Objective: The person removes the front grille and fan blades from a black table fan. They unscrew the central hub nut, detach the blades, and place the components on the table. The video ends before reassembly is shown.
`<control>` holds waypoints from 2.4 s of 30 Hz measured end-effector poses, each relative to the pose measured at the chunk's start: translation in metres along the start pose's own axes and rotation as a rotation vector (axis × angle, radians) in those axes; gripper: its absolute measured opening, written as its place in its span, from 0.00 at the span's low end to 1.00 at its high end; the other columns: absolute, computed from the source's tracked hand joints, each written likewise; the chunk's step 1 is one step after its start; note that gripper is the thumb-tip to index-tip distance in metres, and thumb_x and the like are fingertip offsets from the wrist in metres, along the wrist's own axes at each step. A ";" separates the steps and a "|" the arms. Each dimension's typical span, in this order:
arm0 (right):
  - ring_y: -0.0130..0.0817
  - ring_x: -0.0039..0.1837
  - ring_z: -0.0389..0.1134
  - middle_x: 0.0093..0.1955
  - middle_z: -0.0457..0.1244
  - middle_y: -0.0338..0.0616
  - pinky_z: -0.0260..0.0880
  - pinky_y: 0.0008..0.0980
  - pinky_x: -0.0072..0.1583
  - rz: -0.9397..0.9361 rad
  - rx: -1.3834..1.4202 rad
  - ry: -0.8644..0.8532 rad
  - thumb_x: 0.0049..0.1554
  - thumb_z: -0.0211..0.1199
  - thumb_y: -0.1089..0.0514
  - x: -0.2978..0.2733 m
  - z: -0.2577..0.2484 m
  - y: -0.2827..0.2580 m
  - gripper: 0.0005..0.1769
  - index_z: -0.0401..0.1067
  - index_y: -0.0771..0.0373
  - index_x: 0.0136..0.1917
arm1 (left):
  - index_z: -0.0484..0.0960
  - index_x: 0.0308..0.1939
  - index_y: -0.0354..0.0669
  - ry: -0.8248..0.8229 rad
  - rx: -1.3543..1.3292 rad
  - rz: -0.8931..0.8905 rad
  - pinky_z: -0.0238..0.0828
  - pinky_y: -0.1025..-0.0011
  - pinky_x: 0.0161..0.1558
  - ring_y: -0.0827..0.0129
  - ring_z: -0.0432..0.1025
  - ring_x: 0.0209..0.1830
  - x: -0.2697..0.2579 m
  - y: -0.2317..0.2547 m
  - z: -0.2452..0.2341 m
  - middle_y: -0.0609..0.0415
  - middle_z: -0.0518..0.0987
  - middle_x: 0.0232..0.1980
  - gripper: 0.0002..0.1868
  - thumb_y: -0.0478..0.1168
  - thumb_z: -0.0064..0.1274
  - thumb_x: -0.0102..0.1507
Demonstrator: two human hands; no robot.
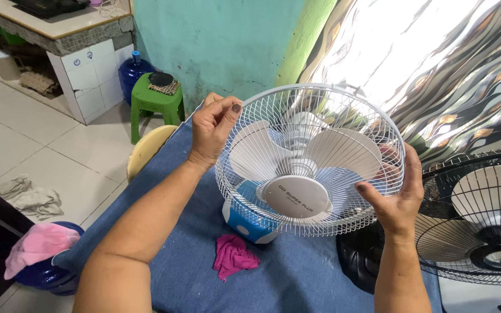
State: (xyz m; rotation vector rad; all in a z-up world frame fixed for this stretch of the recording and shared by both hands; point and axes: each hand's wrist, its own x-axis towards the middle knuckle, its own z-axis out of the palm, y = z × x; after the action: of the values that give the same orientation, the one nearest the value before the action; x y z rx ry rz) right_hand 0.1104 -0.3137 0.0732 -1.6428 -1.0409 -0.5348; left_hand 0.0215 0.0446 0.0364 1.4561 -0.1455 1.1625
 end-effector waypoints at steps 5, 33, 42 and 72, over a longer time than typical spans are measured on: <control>0.41 0.71 0.68 0.70 0.63 0.50 0.73 0.41 0.71 0.040 0.081 0.000 0.49 0.80 0.46 0.002 0.002 -0.001 0.55 0.56 0.65 0.80 | 0.86 0.53 0.39 -0.024 0.126 0.140 0.61 0.79 0.42 0.79 0.62 0.39 -0.003 0.006 -0.003 0.63 0.66 0.40 0.20 0.52 0.57 0.69; 0.41 0.68 0.69 0.67 0.64 0.53 0.73 0.37 0.68 -0.033 -0.052 0.060 0.56 0.78 0.49 -0.010 0.013 0.006 0.48 0.57 0.65 0.80 | 0.46 0.81 0.34 0.359 0.009 -0.247 0.43 0.60 0.78 0.54 0.47 0.83 -0.156 -0.047 -0.003 0.42 0.50 0.83 0.49 0.61 0.50 0.70; 0.40 0.70 0.67 0.75 0.60 0.53 0.72 0.38 0.71 -0.001 -0.032 0.033 0.56 0.74 0.42 -0.006 0.009 -0.002 0.51 0.52 0.62 0.81 | 0.50 0.75 0.57 0.246 -0.792 -0.792 0.65 0.52 0.65 0.60 0.62 0.71 -0.217 -0.056 0.035 0.56 0.62 0.73 0.70 0.72 0.67 0.35; 0.42 0.68 0.60 0.64 0.53 0.49 0.69 0.45 0.73 -0.284 -0.354 -0.028 0.56 0.61 0.23 0.016 0.003 -0.010 0.56 0.57 0.65 0.81 | 0.51 0.79 0.52 0.432 -0.863 -0.597 0.58 0.46 0.69 0.51 0.57 0.75 -0.166 -0.071 0.060 0.49 0.58 0.79 0.62 0.81 0.48 0.51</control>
State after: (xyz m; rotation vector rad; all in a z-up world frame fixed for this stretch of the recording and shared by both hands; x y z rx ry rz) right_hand 0.1098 -0.3042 0.0903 -1.8205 -1.2630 -0.9292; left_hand 0.0212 -0.0688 -0.1163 0.4141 0.0858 0.7347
